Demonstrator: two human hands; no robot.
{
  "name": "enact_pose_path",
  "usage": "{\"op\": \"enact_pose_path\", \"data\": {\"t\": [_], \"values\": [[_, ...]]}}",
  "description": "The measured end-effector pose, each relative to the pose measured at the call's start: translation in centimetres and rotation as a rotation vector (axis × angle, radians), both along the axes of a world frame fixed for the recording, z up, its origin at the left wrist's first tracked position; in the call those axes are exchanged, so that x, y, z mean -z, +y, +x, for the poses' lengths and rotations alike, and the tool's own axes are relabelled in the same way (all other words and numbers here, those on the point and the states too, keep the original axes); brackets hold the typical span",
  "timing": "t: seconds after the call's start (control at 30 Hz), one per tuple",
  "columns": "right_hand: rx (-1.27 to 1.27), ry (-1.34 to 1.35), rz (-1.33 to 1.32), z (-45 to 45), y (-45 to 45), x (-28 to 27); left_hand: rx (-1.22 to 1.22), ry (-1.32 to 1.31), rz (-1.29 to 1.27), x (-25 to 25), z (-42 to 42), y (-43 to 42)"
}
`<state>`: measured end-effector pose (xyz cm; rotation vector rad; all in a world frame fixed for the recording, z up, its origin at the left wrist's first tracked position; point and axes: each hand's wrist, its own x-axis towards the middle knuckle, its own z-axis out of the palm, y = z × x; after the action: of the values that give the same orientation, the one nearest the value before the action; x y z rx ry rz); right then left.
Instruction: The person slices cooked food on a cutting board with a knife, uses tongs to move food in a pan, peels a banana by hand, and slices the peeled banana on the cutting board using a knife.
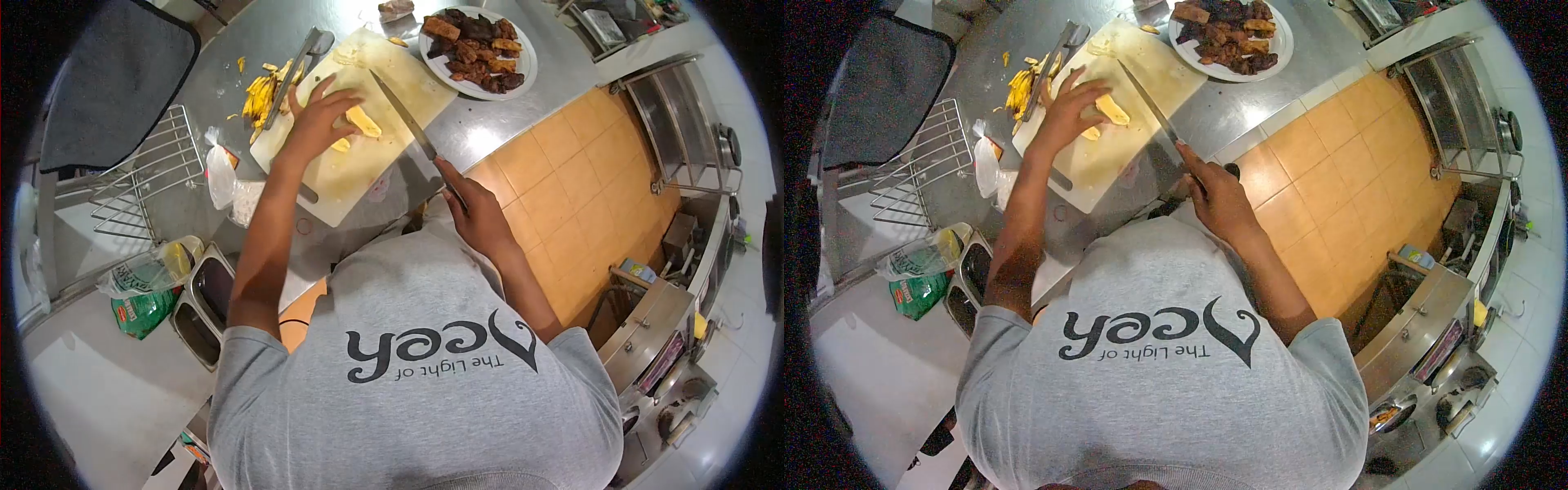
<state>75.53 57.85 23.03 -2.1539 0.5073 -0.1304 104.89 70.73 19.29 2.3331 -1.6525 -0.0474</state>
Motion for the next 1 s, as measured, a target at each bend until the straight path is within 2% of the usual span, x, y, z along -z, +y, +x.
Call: {"op": "enact_pose_path", "data": {"t": [0.07, 0.1, 0.2, 0.23, 0.3, 0.43, 0.53, 0.63, 0.73, 0.87, 1.0], "values": [[0.017, 0.029, -0.015, -0.1, -0.3, -0.1, 0.115, -0.008, 0.225, -1.4, 1.4, -1.0], [0.026, 0.044, -0.023, -0.1, -0.5, -0.1, 0.179, 0.016, 0.205, -1.8, 1.9, -1.4], [0.035, -0.064, 0.000, -0.3, -1.0, 0.3, 0.150, 0.174, 0.240, -2.6, 2.6, -2.7], [0.041, -0.109, -0.016, -0.4, -1.0, 0.6, 0.156, 0.233, 0.134, -2.1, 2.9, -2.9], [0.053, -0.195, -0.049, -0.5, -1.1, 1.2, 0.161, 0.215, 0.133, -1.5, 3.1, -3.0], [0.074, -0.155, 0.003, -0.7, -0.9, 0.9, 0.111, 0.266, 0.177, -2.0, 2.4, -2.9], [0.069, -0.119, 0.012, -0.5, -0.9, 0.9, 0.204, 0.133, 0.090, -0.8, 2.5, -2.2], [0.044, -0.142, 0.018, -0.1, -0.9, 0.9, 0.113, 0.181, 0.051, -0.3, 1.9, -2.2], [0.030, -0.147, 0.017, 0.1, -1.2, 0.8, 0.036, 0.161, -0.199, 0.7, 0.4, -2.3], [0.029, -0.161, 0.000, 0.4, -1.5, 0.9, -0.382, 0.105, -0.245, 0.0, -2.6, -3.3], [0.034, -0.237, 0.013, 1.0, -1.2, 1.2, -0.590, 0.161, -0.120, 0.6, -3.7, -4.4]]}}
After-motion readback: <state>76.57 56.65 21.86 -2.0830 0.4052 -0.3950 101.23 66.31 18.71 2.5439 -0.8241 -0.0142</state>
